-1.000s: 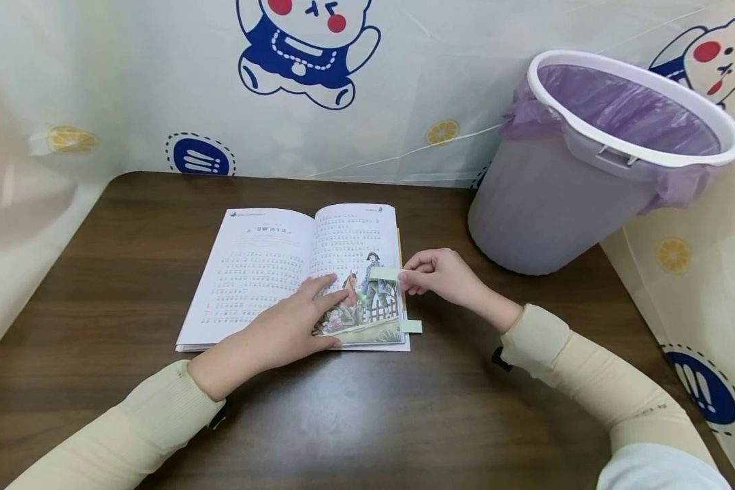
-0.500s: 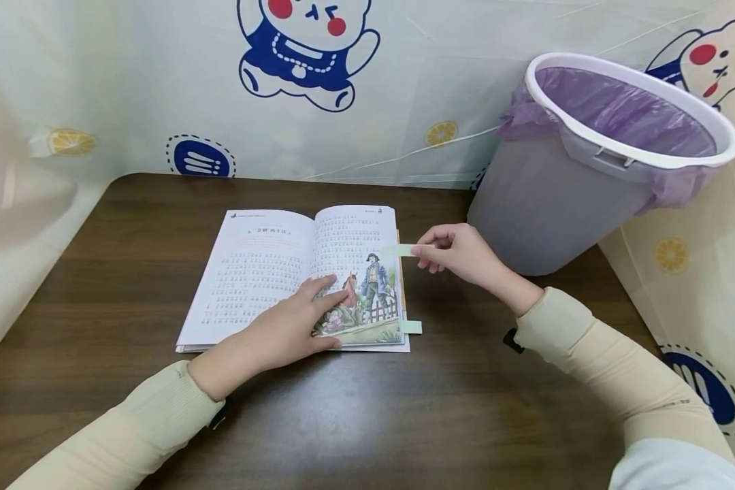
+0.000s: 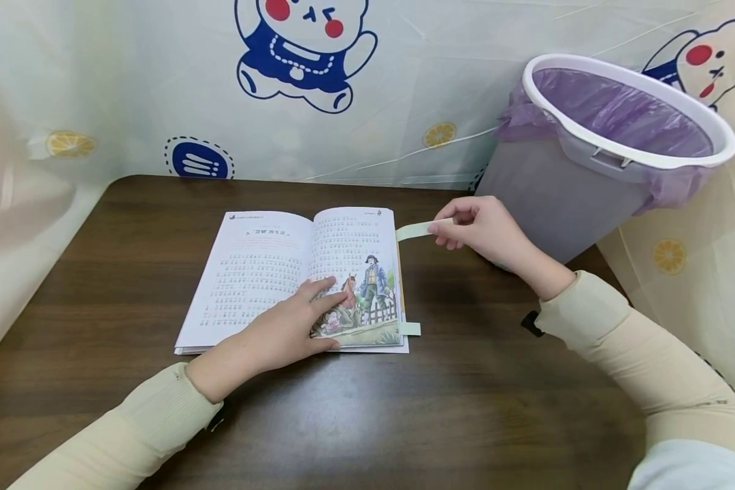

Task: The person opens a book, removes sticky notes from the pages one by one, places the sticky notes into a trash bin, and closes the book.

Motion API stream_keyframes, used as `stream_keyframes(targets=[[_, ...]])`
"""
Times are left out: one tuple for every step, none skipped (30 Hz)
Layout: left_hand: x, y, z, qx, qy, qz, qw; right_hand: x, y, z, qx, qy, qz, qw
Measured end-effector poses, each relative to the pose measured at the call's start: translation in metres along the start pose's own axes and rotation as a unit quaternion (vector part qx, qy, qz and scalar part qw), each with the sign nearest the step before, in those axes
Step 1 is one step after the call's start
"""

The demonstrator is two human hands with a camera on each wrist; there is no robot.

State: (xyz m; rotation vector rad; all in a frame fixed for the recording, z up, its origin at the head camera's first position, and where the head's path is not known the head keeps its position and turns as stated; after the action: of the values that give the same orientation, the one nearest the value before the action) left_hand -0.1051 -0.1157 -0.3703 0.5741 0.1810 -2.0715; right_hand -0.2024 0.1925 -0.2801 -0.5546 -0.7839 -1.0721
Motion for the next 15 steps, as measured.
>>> stream_keyframes(targets=[[0.000,0.000,0.000,0.000,0.001,0.002,1.0000,0.002,0.001,0.003,-0.005,0.000,0.004,1.0000],[0.000,0.000,0.000,0.001,0.001,0.003,1.0000,0.005,0.001,0.006,-0.010,0.000,0.006,0.9999],[0.000,0.000,0.000,0.000,0.001,0.002,1.0000,0.007,0.002,0.009,-0.015,0.000,0.008,0.9998],[0.000,0.000,0.000,0.000,0.000,0.002,1.0000,0.009,0.003,0.011,-0.021,-0.001,0.011,0.9997],[0.000,0.000,0.000,-0.001,0.001,0.002,1.0000,0.011,0.003,0.014,-0.027,-0.003,0.014,0.9995],[-0.001,0.000,0.000,-0.001,0.000,0.001,1.0000,0.013,0.003,0.017,-0.032,-0.003,0.016,0.9993],[-0.001,0.001,0.000,-0.001,0.001,0.001,1.0000,0.015,0.004,0.019,-0.039,-0.004,0.018,0.9991],[0.000,0.001,0.000,-0.002,0.000,-0.001,1.0000,0.016,0.004,0.022,-0.046,-0.003,0.020,0.9987],[0.000,0.001,0.000,-0.003,-0.001,-0.002,1.0000,0.018,0.004,0.024,-0.053,-0.002,0.023,0.9983],[0.000,0.001,0.000,-0.003,-0.001,-0.002,1.0000,0.019,0.004,0.027,-0.060,0.000,0.025,0.9979],[0.000,0.001,0.000,-0.003,-0.001,-0.002,1.0000,0.021,0.004,0.030,-0.067,0.004,0.027,0.9973],[0.000,0.001,0.000,-0.003,0.000,-0.002,1.0000,0.022,0.004,0.033,-0.074,0.005,0.030,0.9968],[0.000,0.001,0.000,-0.003,0.000,-0.002,1.0000,0.023,0.004,0.036,-0.081,0.005,0.032,0.9962],[0.000,0.001,0.000,-0.004,0.000,-0.003,1.0000,0.024,0.004,0.039,-0.086,0.006,0.034,0.9957],[0.000,0.001,0.000,-0.004,0.000,-0.002,1.0000,0.025,0.005,0.042,-0.091,0.005,0.036,0.9951]])
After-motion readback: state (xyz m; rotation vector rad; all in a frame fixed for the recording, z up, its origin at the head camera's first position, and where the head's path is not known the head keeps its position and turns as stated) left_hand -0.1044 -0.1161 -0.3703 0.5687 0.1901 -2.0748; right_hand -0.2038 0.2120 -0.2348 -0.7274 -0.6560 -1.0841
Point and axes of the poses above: each hand's wrist, its own y-axis away from the middle knuckle, its own z-axis out of the back of the hand, x = y × z, the point moved 1 cm from there along -y, towards the middle knuckle
